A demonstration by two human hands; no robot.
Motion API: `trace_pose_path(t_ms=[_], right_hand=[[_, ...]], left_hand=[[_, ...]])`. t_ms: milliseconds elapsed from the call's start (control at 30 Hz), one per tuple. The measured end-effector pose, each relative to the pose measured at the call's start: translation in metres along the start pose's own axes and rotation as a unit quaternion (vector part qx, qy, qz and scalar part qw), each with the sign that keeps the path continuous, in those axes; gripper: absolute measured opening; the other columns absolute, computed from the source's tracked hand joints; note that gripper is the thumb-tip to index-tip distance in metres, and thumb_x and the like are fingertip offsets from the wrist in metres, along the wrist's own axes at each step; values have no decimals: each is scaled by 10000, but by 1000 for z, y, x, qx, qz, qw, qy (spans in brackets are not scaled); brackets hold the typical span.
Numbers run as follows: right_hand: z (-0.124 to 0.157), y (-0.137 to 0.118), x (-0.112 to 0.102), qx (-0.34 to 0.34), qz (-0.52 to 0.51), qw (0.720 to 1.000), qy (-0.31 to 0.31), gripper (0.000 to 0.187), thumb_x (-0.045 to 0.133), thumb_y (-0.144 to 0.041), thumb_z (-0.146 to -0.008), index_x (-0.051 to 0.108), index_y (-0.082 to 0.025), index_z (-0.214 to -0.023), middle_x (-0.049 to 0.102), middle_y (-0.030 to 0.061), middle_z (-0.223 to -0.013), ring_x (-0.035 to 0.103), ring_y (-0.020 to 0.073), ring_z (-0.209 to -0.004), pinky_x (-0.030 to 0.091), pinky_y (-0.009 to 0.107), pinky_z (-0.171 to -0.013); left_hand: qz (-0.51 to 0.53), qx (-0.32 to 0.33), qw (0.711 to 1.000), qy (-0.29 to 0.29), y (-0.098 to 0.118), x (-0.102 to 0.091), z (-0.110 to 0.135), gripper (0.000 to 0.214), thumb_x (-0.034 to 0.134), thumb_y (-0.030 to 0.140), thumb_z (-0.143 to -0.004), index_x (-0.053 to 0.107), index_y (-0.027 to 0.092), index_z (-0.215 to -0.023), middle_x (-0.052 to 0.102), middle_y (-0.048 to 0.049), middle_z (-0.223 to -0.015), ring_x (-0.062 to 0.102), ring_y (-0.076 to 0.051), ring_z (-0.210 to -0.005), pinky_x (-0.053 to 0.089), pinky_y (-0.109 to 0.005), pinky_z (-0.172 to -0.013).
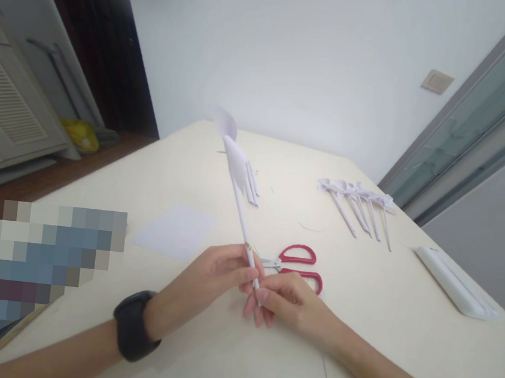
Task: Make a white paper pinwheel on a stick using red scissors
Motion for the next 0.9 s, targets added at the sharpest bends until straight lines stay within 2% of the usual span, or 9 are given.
trace_pose_path(t_ms=[100,167,333,500,667,800,900], right_hand=[[0,2,1,8,18,1000,2,285,423,-259,-902,647,-121,-792,542,9,-629,496,95,-573,418,217,-574],[0,3,1,13,38,999,9,286,434,-263,-895,643,-123,-760,532,4,-608,498,94,-564,419,206,-561],[0,0,-2,1,149,988,39,276,422,-206,-889,626,-145,-713,541,-18,-566,526,81,-535,404,162,-516],[-1,-7,-17,-13,272,955,122,277,433,-200,-882,596,-159,-662,559,-33,-565,521,72,-534,362,151,-501],[4,-14,-47,5,341,917,207,347,353,-257,-919,570,-166,-664,521,-36,-525,484,83,-496,357,183,-514],[11,-15,-84,42,413,864,284,380,328,-295,-926,520,-165,-625,536,-13,-558,502,109,-541,360,224,-555],[15,-7,-120,99,460,821,322,384,332,-307,-933,559,-158,-662,564,1,-594,526,122,-578,405,259,-618]], left_hand=[[26,-6,999,-44,1,6,1,122,537,251,-833,609,168,-780,554,28,-601,563,-127,-586,447,-234,-563],[28,-7,998,-54,1,8,1,124,532,250,-833,615,170,-789,557,25,-597,565,-133,-583,450,-240,-558],[-24,2,999,-22,-1,2,1,120,539,234,-824,640,168,-822,617,6,-669,535,-125,-625,432,-236,-610],[-64,-17,998,-7,-9,-4,-2,153,514,256,-833,626,192,-914,613,11,-722,549,-125,-644,439,-242,-643],[-101,-57,993,-20,-12,-2,-2,191,508,277,-816,616,177,-937,638,-41,-916,575,-138,-672,463,-272,-673],[-155,-79,984,-23,-7,0,2,192,478,258,-812,628,167,-888,645,-39,-832,597,-166,-707,466,-295,-706],[-184,-85,979,-16,-5,0,3,192,469,253,-804,630,167,-867,636,-29,-761,608,-184,-712,466,-308,-706]])
Point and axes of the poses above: each hand's wrist, its own z-axis away from the middle knuckle, its own x-axis out of the palm, y = z × x, the point moved 5 cm from there along -z, towards the middle knuckle
